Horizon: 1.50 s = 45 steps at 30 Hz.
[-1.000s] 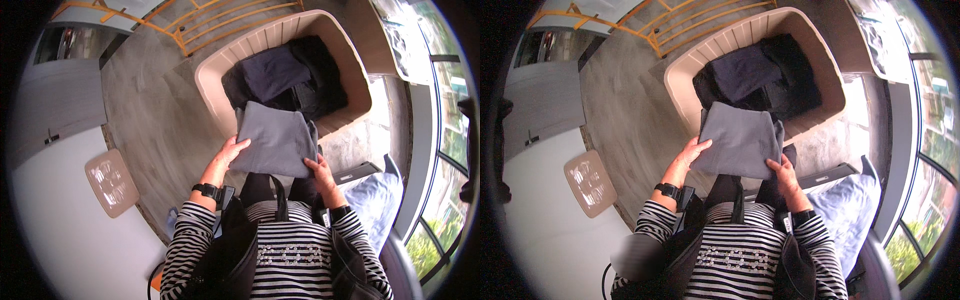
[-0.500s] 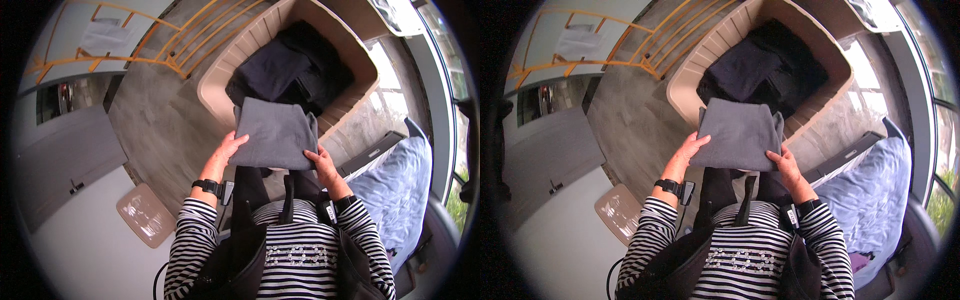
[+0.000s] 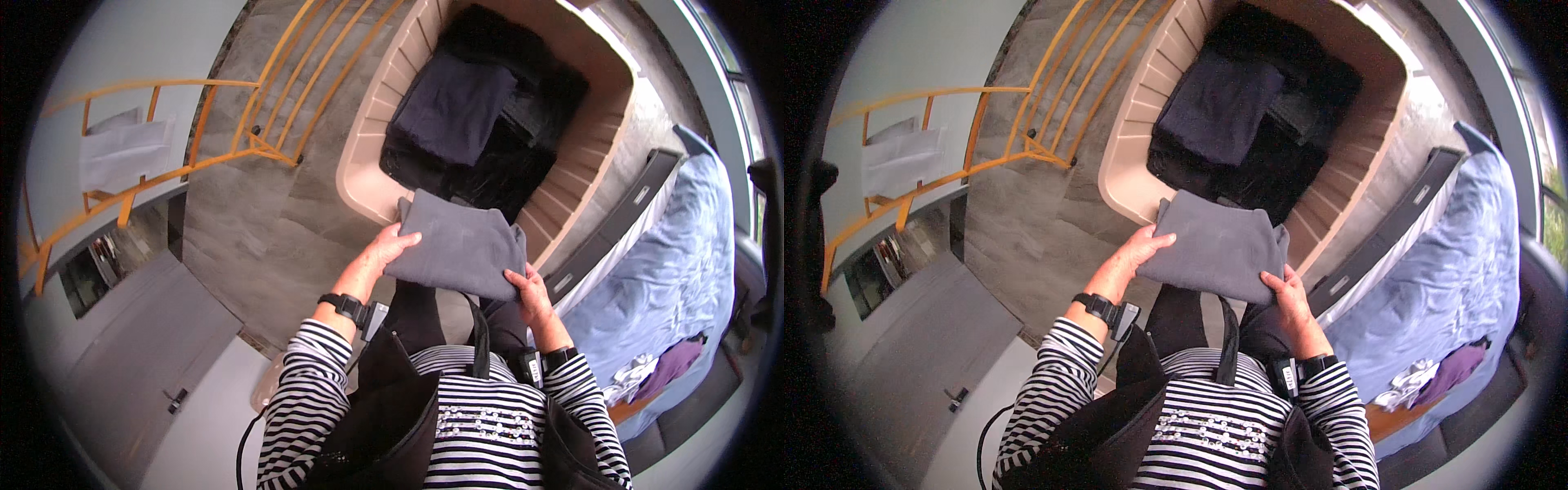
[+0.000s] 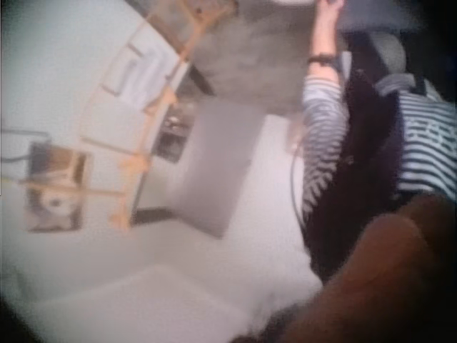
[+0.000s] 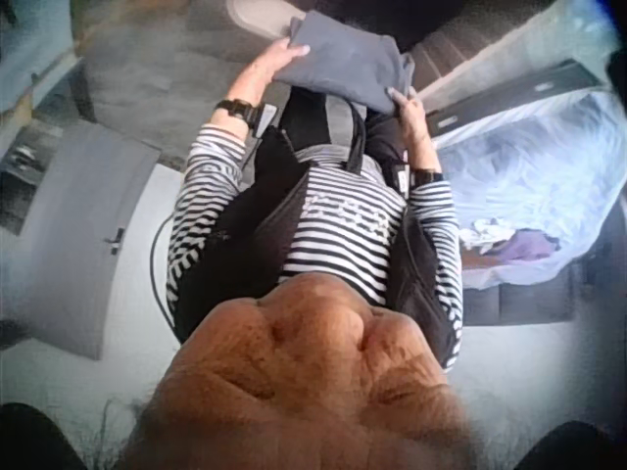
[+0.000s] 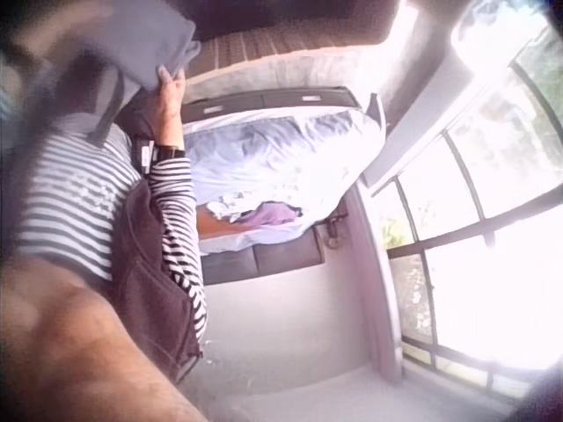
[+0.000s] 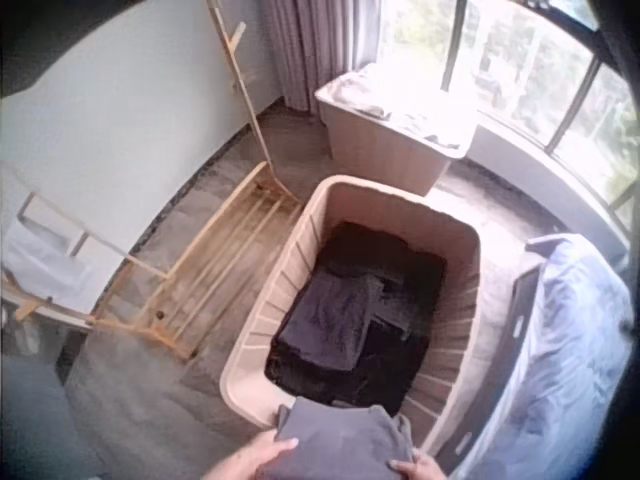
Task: The person folds a gray long-sleeve shirt on a bed, aligns the sleeves, folds the garment in half, then folds it again into a compact rectangle. The folded shirt is placed on a beige chair. The person then picks up a white shirt and begins to unfold it on the bed.
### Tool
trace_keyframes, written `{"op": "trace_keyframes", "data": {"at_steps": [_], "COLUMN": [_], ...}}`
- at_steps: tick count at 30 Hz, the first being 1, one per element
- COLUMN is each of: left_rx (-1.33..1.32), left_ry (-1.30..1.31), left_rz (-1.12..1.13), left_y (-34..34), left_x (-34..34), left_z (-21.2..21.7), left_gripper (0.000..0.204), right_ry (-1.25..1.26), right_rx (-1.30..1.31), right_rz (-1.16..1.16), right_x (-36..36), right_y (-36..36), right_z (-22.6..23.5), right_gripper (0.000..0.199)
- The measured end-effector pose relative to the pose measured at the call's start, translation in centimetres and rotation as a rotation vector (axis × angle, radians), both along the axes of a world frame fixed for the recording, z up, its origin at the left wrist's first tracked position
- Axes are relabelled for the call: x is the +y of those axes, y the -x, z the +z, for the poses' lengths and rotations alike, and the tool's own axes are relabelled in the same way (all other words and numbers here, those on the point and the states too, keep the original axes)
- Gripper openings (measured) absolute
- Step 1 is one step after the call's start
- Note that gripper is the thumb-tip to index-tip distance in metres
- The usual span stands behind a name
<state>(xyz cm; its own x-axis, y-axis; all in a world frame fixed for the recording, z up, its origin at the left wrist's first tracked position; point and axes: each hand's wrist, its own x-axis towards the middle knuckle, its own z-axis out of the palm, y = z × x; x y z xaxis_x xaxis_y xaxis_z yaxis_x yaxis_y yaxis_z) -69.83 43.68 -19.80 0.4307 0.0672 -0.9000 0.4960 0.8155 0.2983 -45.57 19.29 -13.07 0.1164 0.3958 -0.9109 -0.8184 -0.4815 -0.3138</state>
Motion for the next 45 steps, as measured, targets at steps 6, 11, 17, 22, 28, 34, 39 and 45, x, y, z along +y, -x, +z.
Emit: {"op": "trace_keyframes", "data": {"at_steps": [6, 11, 17, 22, 28, 34, 39, 45], "left_rx": [0.044, -0.029, 0.317, 0.486, 0.473, 0.302, -0.084, 0.037], "left_ry": [-0.257, -0.405, -0.393, -0.475, -0.517, -0.477, -0.551, -0.702], "left_rz": [-0.175, -0.112, -0.157, -0.46, -0.503, -0.283, -0.133, -0.248], "left_y": [-3.0, -4.8, -2.4, -1.9, -2.5, -6.8, -10.8, -10.1], "left_x": [8.3, 12.2, 9.8, 6.8, 8.7, 12.8, 17.7, 18.0], "left_z": [0.1, -2.1, -12.3, -17.4, -16.9, -9.6, -2.5, -3.3], "left_gripper": [0.065, 0.061, 0.076, 0.082, 0.077, 0.074, 0.06, 0.043], "right_ry": [-0.139, -0.297, -0.045, 0.191, 0.152, -0.024, -0.309, -0.269], "right_rx": [-0.15, -0.302, -0.106, -0.103, -0.029, -0.022, -0.173, -0.172], "right_rz": [-0.079, -0.109, -0.086, 0.041, 0.039, -0.114, -0.219, -0.2], "right_x": [5.1, 8.3, 7.5, 5.2, 5.2, 9.0, 12.0, 12.9], "right_y": [0.0, -1.5, 0.5, 1.5, 1.5, -0.7, -5.0, -3.0], "right_z": [-0.9, -6.4, -18.2, -23.5, -22.7, -17.6, -10.9, -12.8], "right_gripper": [0.051, 0.054, 0.051, 0.048, 0.046, 0.047, 0.048, 0.055]}}
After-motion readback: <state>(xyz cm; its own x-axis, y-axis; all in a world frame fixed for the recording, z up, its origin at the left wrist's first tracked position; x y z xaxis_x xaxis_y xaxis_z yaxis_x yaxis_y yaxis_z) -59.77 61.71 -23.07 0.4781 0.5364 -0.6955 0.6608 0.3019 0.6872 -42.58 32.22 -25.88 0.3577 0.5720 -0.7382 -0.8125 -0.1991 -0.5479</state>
